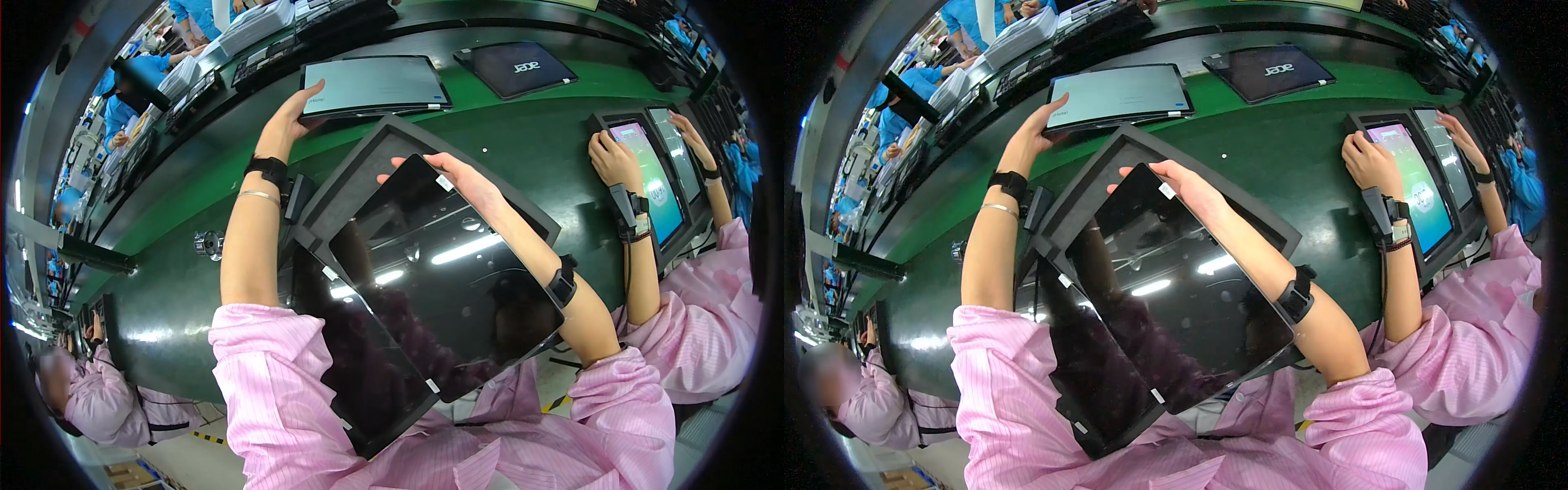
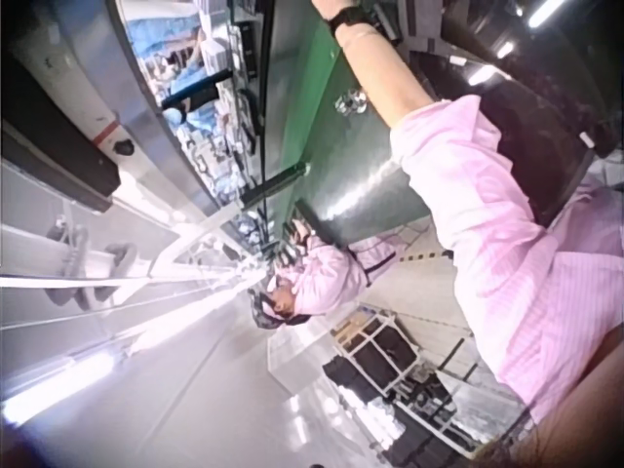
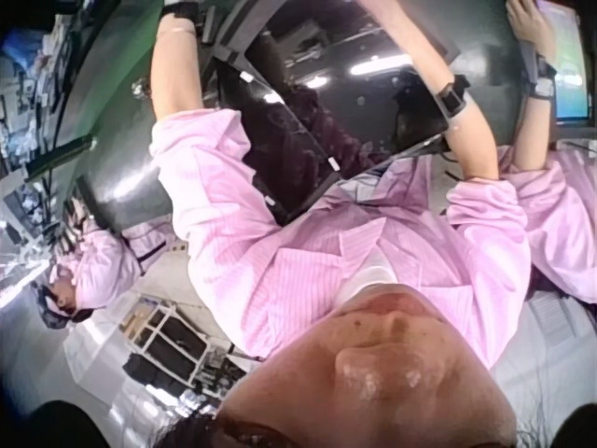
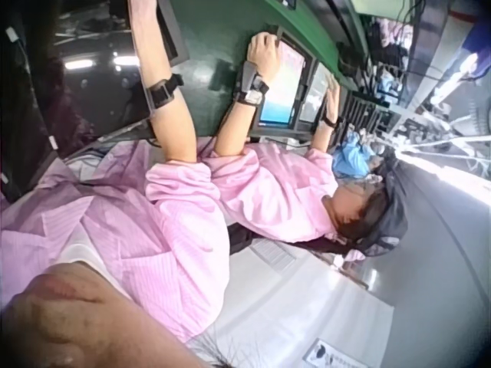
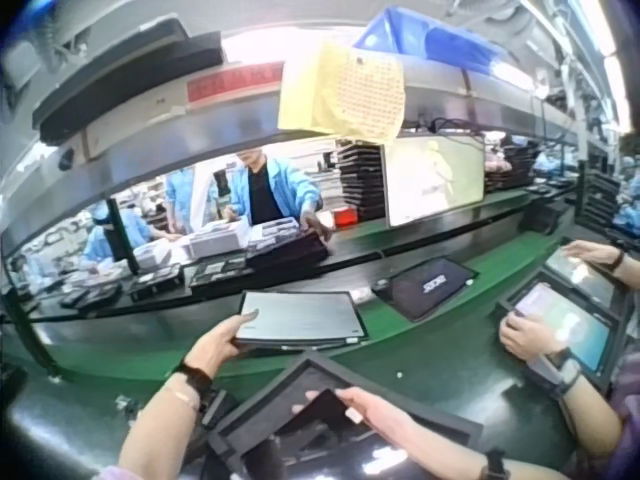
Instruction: The recorder is inspecting and functional testing electronic tablet devices at a production line station, involving removing protective plastic, checking screens, and organizing trays.
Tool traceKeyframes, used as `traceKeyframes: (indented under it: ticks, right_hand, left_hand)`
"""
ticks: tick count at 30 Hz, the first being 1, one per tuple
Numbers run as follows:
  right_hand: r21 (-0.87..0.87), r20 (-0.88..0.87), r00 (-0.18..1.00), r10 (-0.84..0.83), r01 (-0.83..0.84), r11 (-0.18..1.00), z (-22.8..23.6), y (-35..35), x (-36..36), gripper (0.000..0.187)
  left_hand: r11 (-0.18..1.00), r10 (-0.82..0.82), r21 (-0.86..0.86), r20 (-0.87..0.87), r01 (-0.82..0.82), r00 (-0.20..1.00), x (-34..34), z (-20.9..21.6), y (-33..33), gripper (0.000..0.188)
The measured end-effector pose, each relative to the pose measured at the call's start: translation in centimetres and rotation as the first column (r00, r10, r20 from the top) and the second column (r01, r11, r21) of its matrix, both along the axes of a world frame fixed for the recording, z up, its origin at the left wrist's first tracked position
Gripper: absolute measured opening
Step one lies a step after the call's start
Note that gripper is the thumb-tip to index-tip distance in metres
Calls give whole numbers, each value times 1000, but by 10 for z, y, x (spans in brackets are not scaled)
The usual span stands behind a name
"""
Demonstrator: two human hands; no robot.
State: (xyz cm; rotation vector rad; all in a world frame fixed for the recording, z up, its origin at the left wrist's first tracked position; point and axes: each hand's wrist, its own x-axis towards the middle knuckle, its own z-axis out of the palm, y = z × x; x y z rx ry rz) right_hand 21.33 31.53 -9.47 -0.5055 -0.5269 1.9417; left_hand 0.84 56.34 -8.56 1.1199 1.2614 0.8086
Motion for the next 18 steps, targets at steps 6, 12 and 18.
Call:
traceKeyframes:
  ticks: [6, 12, 18]
  right_hand:
    - [-48, 7, 1000, -1, 2, 999, 3, -1, -6, 44]
    - [-166, -168, 985, 45, -73, 983, 4, -8, -7, 42]
    - [-29, -115, 991, 75, -79, 996, -2, 2, -3, 46]
  left_hand:
    - [998, 11, 53, 107, -17, 994, 3, 36, -11, 30]
    - [900, 122, 360, 330, -245, 936, -19, 99, -81, 40]
    - [844, 149, 402, 460, -355, 875, -98, 132, -220, 39]
